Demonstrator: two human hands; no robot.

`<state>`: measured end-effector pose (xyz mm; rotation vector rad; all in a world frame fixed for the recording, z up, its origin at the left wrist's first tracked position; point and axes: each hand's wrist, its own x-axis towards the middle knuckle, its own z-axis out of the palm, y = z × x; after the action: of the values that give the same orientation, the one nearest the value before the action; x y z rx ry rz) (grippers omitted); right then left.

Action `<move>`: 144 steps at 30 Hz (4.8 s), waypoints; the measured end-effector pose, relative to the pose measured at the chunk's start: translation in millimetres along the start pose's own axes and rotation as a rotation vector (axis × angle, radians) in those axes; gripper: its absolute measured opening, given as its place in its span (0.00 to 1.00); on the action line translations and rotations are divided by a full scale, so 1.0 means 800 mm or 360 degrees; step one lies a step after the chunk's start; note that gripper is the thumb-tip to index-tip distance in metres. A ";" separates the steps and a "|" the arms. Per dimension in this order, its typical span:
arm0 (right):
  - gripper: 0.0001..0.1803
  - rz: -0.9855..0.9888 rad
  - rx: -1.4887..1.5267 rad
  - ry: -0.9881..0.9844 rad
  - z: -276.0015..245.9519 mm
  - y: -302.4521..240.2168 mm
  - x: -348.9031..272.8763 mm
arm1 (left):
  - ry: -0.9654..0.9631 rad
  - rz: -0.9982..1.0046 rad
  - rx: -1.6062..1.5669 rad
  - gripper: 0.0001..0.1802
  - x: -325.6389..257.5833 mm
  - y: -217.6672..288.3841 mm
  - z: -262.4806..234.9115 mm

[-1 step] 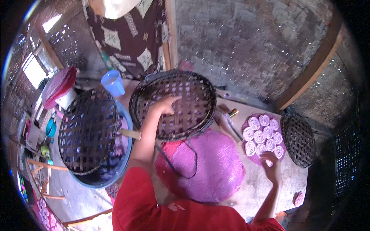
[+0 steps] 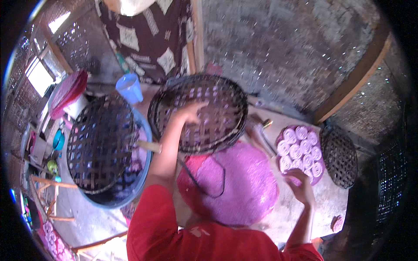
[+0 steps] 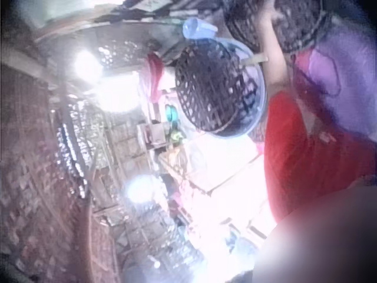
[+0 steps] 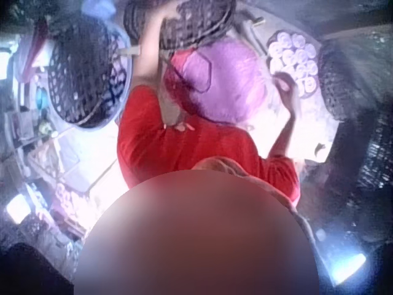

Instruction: The person scoops purple dough from a basin, uses a wooden mold to form rose-shaped rolls, and places them on a pink mat. They then transfer the rolls into woven baskets and cover them with lids.

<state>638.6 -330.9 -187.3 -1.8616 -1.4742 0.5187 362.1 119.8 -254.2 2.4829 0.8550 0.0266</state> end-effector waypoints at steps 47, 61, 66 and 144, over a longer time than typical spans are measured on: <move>0.15 -0.0479 -0.1749 -0.0021 0.182 0.010 0.477 | 0.0038 0.0008 -0.0339 0.47 -0.023 -0.004 -0.077; 0.18 -0.0166 -0.0948 0.0761 0.088 0.048 0.388 | 0.0139 -0.0017 0.0157 0.51 0.011 -0.019 0.006; 0.16 -0.0185 -0.0733 0.0789 0.029 0.075 0.293 | 0.0174 -0.0208 0.0182 0.51 0.007 -0.006 0.034; 0.15 -0.0461 0.0116 0.0300 0.118 -0.041 0.466 | 0.2107 -0.0204 -0.0712 0.05 -0.110 0.029 0.033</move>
<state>654.0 55.1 -186.7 -1.5597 -1.5409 0.2475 309.3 40.8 -253.7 1.7445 1.2563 1.7242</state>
